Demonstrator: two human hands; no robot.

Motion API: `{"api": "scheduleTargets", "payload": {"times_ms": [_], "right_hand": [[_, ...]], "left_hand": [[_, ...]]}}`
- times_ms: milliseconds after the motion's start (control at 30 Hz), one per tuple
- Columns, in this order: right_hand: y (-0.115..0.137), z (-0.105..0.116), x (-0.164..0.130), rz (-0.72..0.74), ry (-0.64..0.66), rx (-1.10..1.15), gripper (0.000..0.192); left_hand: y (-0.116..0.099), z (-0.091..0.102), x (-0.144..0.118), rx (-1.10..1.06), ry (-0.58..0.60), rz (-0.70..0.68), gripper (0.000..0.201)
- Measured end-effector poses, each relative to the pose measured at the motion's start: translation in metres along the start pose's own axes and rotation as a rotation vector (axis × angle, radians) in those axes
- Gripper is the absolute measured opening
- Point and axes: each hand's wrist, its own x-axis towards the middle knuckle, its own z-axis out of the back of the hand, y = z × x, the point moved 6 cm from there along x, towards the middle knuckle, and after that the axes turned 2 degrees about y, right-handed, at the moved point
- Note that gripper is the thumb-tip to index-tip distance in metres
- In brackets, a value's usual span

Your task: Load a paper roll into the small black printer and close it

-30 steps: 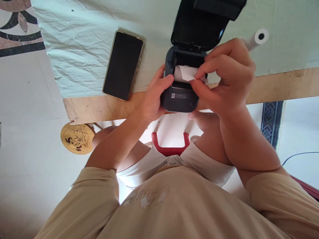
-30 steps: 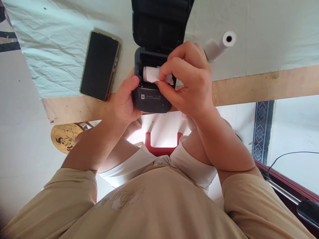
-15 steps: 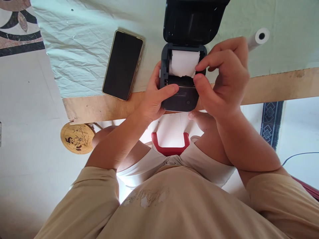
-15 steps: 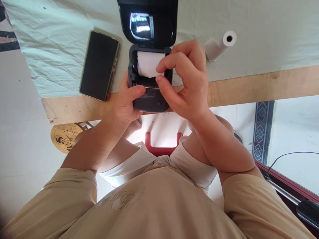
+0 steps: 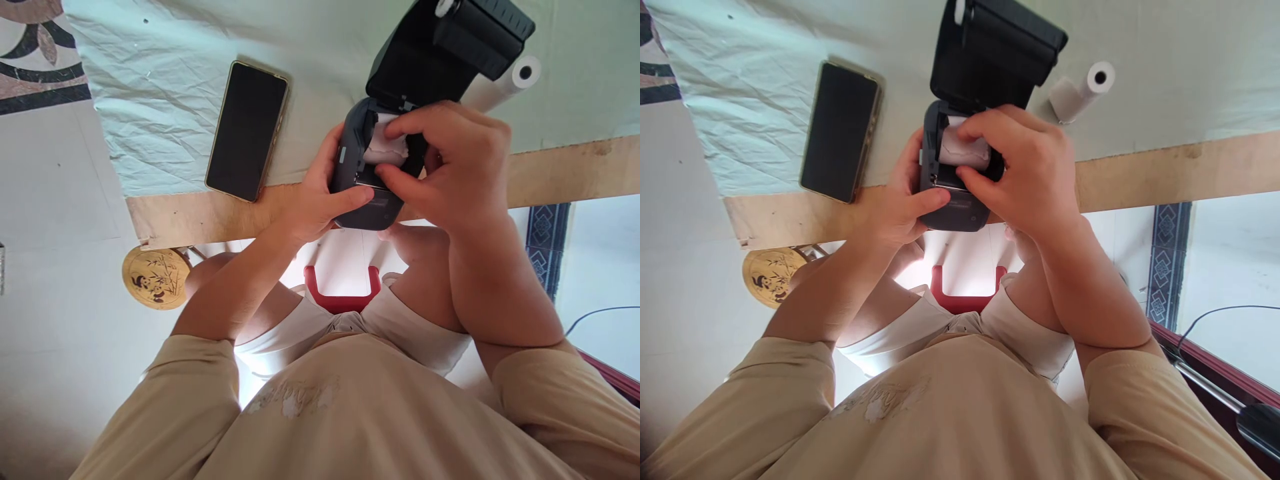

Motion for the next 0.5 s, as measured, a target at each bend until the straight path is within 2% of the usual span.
{"api": "scheduleTargets", "payload": {"times_ms": [133,267,367,433,500], "right_hand": [[-0.001,0.000,0.001,-0.034,-0.013,0.026,0.018],[0.003,0.006,-0.002,-0.041,-0.117,0.081,0.011],[0.013,0.009,-0.007,0.068,-0.186,0.119,0.010],[0.023,0.007,-0.012,0.196,-0.184,0.157,0.014],[0.030,0.002,-0.016,0.285,-0.144,0.180,0.016]], "left_hand": [[0.002,0.000,0.000,0.014,0.023,0.030,0.057],[0.000,0.000,0.000,-0.002,0.015,0.047,0.055],[-0.002,0.000,0.001,-0.065,0.004,0.045,0.041],[-0.004,0.002,0.002,-0.123,-0.015,0.011,0.029],[-0.005,0.004,0.002,-0.135,-0.052,-0.004,0.026]]}}
